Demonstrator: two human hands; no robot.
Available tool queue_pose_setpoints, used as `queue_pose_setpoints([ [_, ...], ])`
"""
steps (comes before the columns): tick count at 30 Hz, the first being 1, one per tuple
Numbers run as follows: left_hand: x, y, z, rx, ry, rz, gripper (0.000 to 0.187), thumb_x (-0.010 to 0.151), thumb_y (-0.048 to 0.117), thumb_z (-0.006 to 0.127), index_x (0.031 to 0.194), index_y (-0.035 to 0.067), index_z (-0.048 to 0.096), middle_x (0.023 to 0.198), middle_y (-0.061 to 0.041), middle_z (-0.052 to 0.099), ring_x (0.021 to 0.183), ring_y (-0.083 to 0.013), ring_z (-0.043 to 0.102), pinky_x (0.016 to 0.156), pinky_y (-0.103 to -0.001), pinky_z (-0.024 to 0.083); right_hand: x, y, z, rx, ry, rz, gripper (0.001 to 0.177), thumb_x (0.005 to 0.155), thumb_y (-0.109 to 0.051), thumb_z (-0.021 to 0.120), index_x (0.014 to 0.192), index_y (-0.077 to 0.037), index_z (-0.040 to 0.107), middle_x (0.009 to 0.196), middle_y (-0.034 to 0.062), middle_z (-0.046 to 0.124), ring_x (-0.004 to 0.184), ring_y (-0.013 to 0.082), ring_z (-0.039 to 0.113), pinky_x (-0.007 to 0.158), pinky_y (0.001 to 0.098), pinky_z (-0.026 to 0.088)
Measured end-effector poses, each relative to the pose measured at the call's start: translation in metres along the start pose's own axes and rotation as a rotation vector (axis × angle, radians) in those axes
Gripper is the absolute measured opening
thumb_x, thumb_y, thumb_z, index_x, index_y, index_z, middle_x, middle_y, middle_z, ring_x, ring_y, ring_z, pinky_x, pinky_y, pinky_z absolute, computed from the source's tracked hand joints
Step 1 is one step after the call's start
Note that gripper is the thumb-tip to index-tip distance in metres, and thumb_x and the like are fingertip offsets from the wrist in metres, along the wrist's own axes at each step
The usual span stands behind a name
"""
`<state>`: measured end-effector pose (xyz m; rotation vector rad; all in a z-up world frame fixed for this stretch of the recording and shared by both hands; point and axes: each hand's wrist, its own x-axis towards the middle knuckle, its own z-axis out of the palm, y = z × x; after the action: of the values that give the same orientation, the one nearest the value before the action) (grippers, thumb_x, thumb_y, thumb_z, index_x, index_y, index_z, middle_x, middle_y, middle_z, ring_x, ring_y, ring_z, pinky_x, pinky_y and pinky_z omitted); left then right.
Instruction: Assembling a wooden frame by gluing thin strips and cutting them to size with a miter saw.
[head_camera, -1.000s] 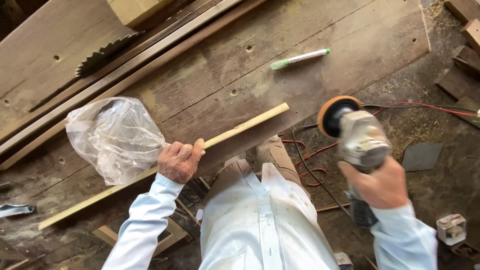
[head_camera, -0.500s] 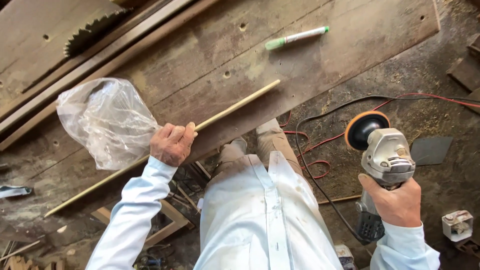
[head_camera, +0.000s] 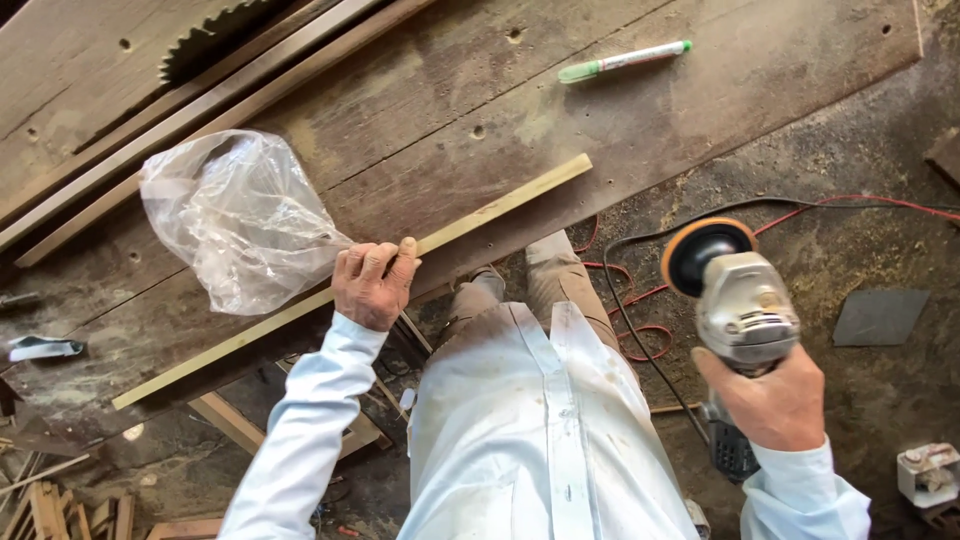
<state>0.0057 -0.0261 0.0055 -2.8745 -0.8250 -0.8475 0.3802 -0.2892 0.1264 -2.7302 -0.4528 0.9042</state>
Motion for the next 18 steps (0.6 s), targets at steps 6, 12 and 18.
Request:
queue_pose_setpoints([
  [6, -0.027, 0.000, -0.020, 0.104, -0.030, -0.153, 0.032, 0.106, 0.039, 0.063, 0.117, 0.013, 0.076, 0.105, -0.002, 0.062, 0.089, -0.0207, 0.061, 0.078, -0.035, 0.045, -0.008, -0.052, 0.010, -0.119, -0.144, 0.035, 0.071, 0.065, -0.034, 0.090, 0.127, -0.005, 0.071, 0.105, 0.0148, 0.077, 0.099, 0.0283, 0.072, 0.086, 0.0426, 0.052],
  [12, -0.065, -0.015, -0.029, 0.083, -0.040, -0.234, 0.022, 0.104, 0.029, 0.070, 0.118, 0.015, 0.077, 0.104, -0.007, 0.064, 0.089, -0.0261, 0.057, 0.081, -0.040, 0.044, -0.016, -0.087, 0.030, -0.171, -0.219, -0.133, 0.066, 0.064, -0.034, 0.089, 0.122, -0.009, 0.072, 0.097, 0.0098, 0.079, 0.087, 0.0230, 0.075, 0.081, 0.0369, 0.056],
  [18, -0.052, -0.030, -0.023, -0.034, 0.040, -0.127, 0.039, 0.105, 0.041, 0.055, 0.121, 0.012, 0.075, 0.099, -0.007, 0.056, 0.082, -0.0243, 0.056, 0.072, -0.035, 0.043, -0.027, -0.124, 0.061, -0.184, -0.225, -0.212, 0.062, 0.061, -0.040, 0.089, 0.110, -0.008, 0.069, 0.095, 0.0223, 0.076, 0.102, 0.0432, 0.071, 0.082, 0.0560, 0.056],
])
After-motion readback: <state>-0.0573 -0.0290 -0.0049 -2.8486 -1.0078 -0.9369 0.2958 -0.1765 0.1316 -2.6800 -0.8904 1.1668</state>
